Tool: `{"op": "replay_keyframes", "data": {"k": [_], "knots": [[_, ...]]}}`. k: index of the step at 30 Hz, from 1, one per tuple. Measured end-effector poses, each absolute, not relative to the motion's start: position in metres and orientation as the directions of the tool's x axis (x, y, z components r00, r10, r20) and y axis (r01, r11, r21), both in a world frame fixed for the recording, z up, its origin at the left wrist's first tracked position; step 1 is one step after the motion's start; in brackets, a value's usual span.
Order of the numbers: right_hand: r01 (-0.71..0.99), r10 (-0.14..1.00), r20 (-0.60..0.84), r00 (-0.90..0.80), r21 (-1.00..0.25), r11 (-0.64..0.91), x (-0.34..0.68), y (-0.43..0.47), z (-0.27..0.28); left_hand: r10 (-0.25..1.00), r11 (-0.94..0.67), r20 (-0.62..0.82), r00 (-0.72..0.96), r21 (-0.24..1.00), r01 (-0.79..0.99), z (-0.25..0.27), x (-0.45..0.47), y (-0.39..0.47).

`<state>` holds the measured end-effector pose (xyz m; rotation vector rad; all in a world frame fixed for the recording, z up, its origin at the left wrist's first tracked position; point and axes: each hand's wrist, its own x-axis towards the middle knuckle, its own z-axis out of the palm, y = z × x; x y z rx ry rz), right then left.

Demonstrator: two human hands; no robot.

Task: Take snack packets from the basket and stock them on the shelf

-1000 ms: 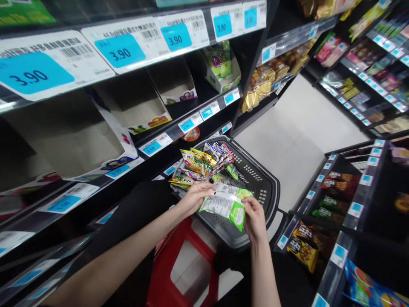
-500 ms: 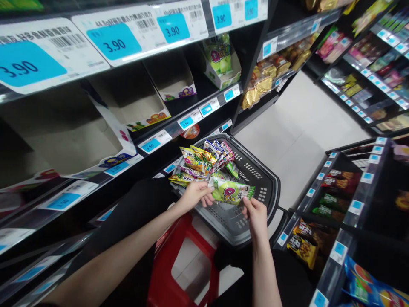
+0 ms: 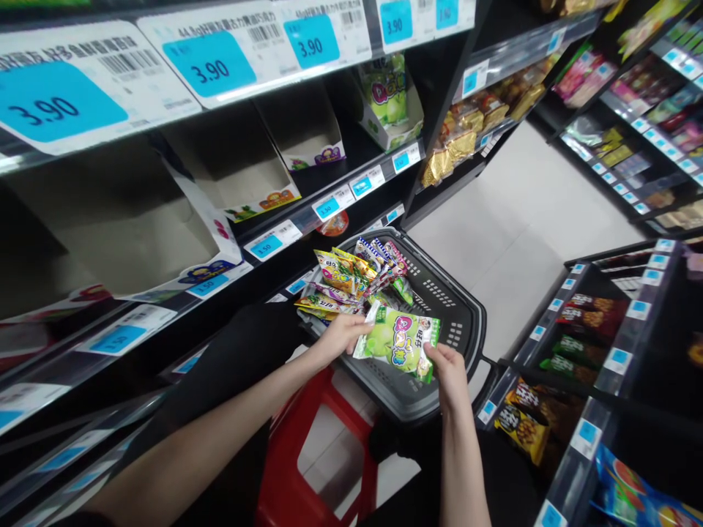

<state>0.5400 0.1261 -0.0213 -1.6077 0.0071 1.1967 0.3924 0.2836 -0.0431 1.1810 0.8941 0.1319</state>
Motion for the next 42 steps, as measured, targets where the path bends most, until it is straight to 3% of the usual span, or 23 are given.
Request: {"op": "replay_keyframes", "data": {"k": [5, 8, 11, 15, 20, 24, 27, 30, 32, 34, 38, 42], "knots": [[-0.426, 0.562, -0.600, 0.569, -0.800, -0.423, 0.543, 0.123, -0.027, 0.479, 0.440, -0.545, 0.688, 0.827, 0.348, -0.043, 0.391, 0.285], [-0.196, 0.566, -0.448, 0.692, -0.871, -0.449, 0.546, 0.122, -0.026, 0.363, 0.560, -0.595, 0.717, 0.754, 0.343, -0.043, 0.391, 0.287], [-0.053, 0.614, -0.331, 0.716, -0.903, -0.425, 0.550, 0.120, -0.022, 0.321, 0.710, -0.579, 0.749, 0.671, 0.215, -0.042, 0.390, 0.289], [-0.183, 0.696, -0.253, 0.672, -0.968, -0.174, 0.550, 0.117, -0.024, 0.402, 0.710, -0.566, 0.720, 0.689, 0.145, -0.041, 0.390, 0.288], [-0.245, 0.646, -0.342, 0.682, -0.940, -0.239, 0.542, 0.123, -0.029, 0.494, 0.634, -0.541, 0.681, 0.760, 0.144, -0.042, 0.390, 0.288], [-0.367, 0.634, -0.382, 0.672, -0.916, -0.163, 0.537, 0.130, -0.027, 0.521, 0.619, -0.491, 0.698, 0.781, 0.087, -0.043, 0.390, 0.288], [-0.472, 0.692, -0.489, 0.531, -0.849, -0.238, 0.536, 0.128, -0.030, 0.516, 0.567, -0.448, 0.730, 0.817, 0.100, -0.044, 0.391, 0.286], [-0.422, 0.714, -0.555, 0.426, -0.821, -0.385, 0.541, 0.117, -0.034, 0.502, 0.449, -0.412, 0.761, 0.876, 0.178, -0.046, 0.391, 0.283], [-0.233, 0.670, -0.522, 0.528, -0.848, -0.477, 0.548, 0.109, -0.037, 0.481, 0.330, -0.421, 0.769, 0.900, 0.286, -0.049, 0.389, 0.279], [0.048, 0.633, -0.426, 0.646, -0.806, -0.591, 0.555, 0.105, -0.042, 0.431, 0.110, -0.428, 0.794, 0.899, 0.424, -0.054, 0.385, 0.273], [0.552, 0.761, -0.280, 0.586, -0.549, -0.627, 0.553, 0.118, -0.066, 0.278, -0.472, -0.469, 0.838, 0.693, 0.545, -0.060, 0.372, 0.257], [0.776, 0.776, -0.354, 0.521, -0.181, -0.604, 0.536, 0.160, -0.106, 0.204, -0.677, -0.500, 0.842, 0.549, 0.490, -0.057, 0.366, 0.249]]}}
